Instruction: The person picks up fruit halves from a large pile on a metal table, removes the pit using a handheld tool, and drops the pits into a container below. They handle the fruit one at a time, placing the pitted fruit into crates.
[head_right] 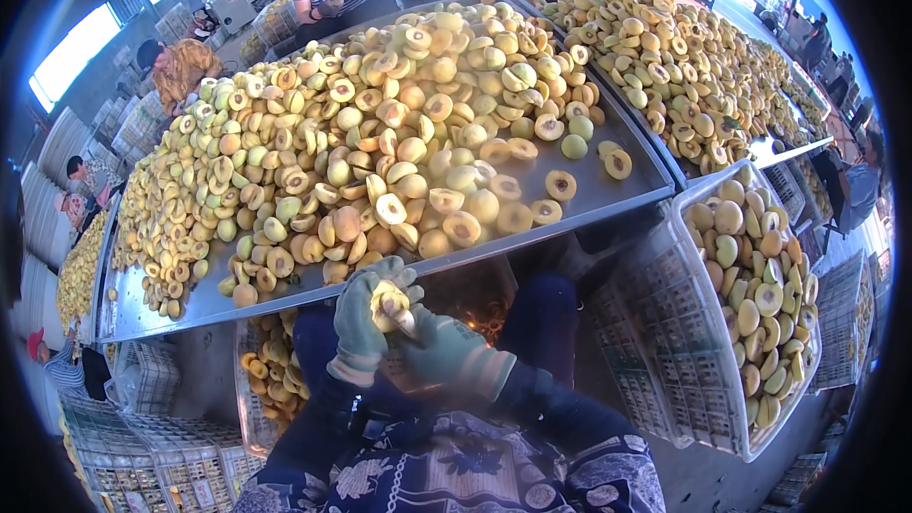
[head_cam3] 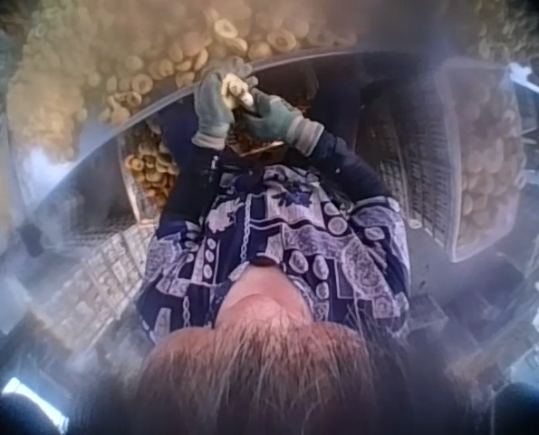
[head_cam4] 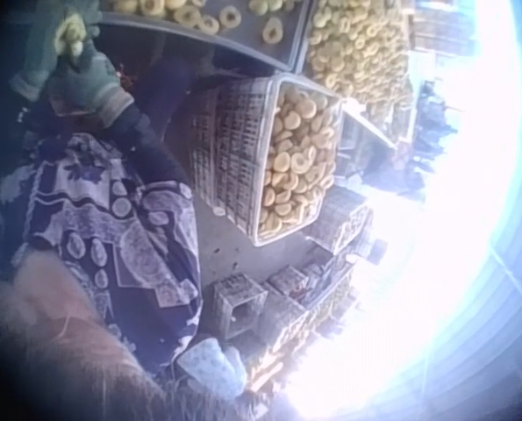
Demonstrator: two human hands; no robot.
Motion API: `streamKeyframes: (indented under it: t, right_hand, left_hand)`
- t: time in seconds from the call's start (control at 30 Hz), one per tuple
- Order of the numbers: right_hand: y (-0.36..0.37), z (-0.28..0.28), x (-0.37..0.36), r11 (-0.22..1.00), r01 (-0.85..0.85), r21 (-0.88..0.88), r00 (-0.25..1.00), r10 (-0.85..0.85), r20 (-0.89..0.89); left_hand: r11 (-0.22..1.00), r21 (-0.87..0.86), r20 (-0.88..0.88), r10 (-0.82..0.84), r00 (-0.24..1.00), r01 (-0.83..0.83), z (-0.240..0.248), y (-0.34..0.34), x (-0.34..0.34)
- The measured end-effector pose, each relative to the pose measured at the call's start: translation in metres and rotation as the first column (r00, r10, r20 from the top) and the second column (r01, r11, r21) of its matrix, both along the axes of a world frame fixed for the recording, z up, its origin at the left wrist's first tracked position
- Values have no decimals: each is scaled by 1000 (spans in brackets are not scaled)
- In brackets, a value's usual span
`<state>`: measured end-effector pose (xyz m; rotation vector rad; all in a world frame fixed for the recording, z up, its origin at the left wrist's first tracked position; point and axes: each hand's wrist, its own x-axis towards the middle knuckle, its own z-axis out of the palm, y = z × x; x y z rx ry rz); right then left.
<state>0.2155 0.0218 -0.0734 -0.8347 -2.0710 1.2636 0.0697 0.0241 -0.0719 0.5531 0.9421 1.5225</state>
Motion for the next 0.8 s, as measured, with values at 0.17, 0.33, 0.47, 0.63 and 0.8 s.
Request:
streamKeyframes:
  t: [0.17,0.33,0.47,0.63,0.8]
  right_hand:
    - [0,-2,-4,995,11,-102,1000,-8,30]
    - [-12,-23,-21,951,86,-296,938,-178,-299]
    - [-2,-12,-13,972,99,-214,991,-76,111]
    - [-4,-8,-14,852,-12,-523,959,-138,-247]
    - [3,15,-11,810,2,-587,995,-59,-79]
  left_hand:
    - [998,-58,-16,-21,1000,20,-1,4,1]
    - [993,83,-100,90,991,-81,11,-4,13]
    - [987,93,-29,131,991,-128,5,-2,8]
    - [993,40,-143,114,983,-109,12,-4,11]
    - [989,51,-76,139,987,-136,0,4,5]
